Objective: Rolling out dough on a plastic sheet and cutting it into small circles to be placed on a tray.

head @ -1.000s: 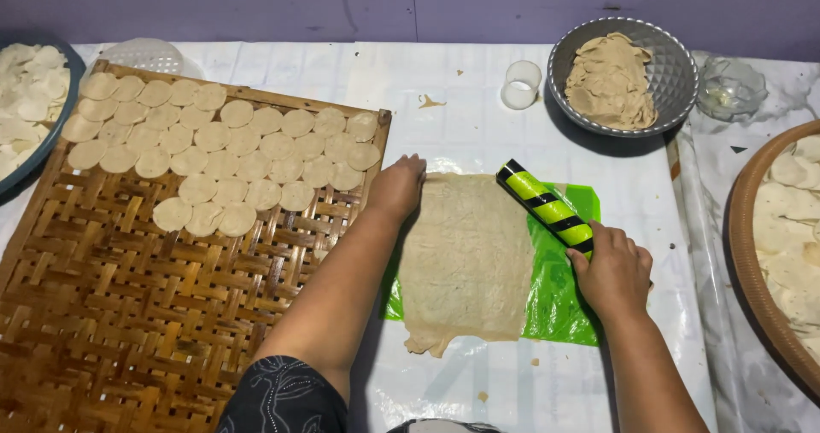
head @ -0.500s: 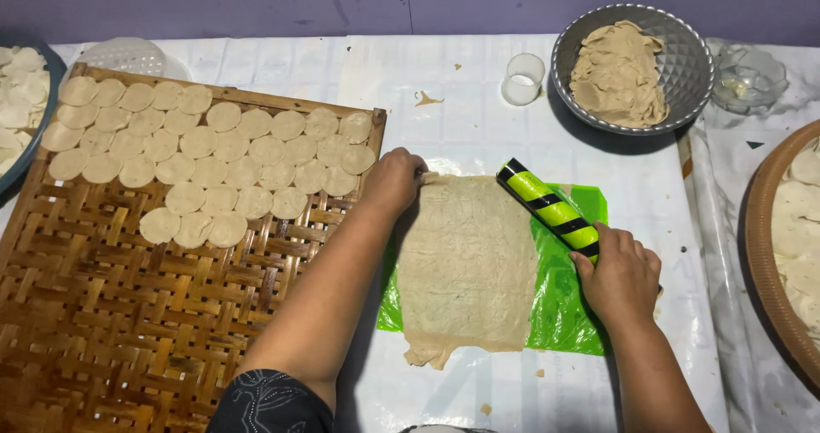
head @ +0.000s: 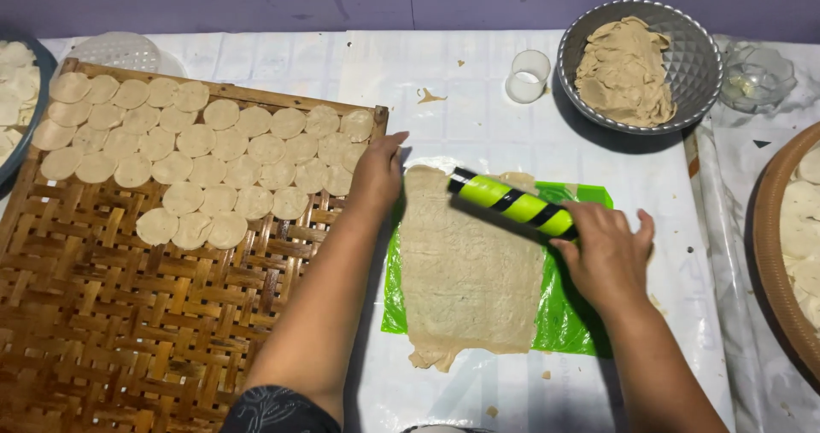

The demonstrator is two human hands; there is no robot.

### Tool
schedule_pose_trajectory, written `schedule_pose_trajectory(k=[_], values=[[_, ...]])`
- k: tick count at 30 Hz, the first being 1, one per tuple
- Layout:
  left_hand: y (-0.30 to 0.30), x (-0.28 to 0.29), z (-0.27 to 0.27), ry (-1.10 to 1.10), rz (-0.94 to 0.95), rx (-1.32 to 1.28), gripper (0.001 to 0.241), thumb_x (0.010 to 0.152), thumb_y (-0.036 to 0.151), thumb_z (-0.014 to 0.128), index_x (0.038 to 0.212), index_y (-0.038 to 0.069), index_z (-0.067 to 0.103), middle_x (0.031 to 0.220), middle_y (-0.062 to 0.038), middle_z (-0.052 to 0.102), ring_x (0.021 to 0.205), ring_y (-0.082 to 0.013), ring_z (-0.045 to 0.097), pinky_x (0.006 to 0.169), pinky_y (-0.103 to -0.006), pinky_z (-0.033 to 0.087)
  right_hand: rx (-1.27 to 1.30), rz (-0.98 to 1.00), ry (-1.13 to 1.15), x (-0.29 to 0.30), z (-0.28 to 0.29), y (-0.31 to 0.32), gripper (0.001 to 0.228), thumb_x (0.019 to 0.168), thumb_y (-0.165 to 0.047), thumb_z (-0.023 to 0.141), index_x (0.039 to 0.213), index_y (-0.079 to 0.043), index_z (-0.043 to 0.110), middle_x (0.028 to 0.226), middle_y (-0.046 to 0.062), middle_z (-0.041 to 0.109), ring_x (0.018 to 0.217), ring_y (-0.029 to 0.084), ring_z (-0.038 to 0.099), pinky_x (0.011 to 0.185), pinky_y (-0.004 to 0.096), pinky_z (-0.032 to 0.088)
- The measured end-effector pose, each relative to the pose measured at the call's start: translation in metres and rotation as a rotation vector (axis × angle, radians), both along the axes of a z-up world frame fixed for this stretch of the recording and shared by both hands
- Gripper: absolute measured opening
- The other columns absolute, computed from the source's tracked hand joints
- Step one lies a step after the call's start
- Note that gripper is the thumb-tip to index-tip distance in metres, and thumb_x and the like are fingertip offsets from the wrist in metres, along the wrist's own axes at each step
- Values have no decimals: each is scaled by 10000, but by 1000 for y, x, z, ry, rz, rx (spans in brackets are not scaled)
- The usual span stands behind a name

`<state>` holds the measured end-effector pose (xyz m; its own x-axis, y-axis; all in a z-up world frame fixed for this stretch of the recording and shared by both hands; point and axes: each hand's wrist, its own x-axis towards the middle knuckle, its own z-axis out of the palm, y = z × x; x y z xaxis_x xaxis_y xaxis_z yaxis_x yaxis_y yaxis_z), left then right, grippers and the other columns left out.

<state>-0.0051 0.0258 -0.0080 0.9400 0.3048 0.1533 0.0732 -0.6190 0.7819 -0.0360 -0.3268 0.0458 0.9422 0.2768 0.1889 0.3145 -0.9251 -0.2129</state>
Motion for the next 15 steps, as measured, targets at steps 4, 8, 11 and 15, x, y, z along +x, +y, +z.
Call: schedule_pose_trajectory(k=[4, 8, 11, 15], values=[[-55, -74, 61, 125, 176, -2, 451, 1048, 70, 458, 1499, 61, 476, 1601, -175, 427, 1446, -361, 419, 1191, -468, 286, 22, 163, 9, -1, -16, 42, 577, 768, -294, 813, 1312, -212, 640, 1276, 22, 669, 1235, 243, 586, 1184, 656, 201], [-55, -94, -1, 96, -101, 529, 582, 1055, 215, 456, 1585, 20, 313, 1686, -170, 274, 1571, -339, 211, 1267, -471, 143, -17, 230, 32, -2, -48, 70, 655, 824, -336, 761, 1439, -223, 563, 1341, 10, 616, 1297, 219, 543, 1156, 789, 63], [-53, -73, -6, 145, -187, 552, 710, 1033, 383, 452, 1583, -19, 253, 1672, -198, 212, 1562, -325, 151, 1249, -471, 97, -3, 219, -55, 16, -66, 77, 693, 879, -428, 671, 1494, -155, 505, 1443, 35, 572, 1387, 230, 487, 1129, 823, 23], [-48, -25, -12, 91, -138, 641, 678, 1051, 411, 374, 1572, -12, 280, 1680, -190, 220, 1566, -317, 146, 1256, -486, 68, -146, 192, -105, 64, -71, 82, 603, 1029, -500, 495, 1518, -149, 475, 1553, 11, 521, 1487, 201, 417, 1146, 798, -8]])
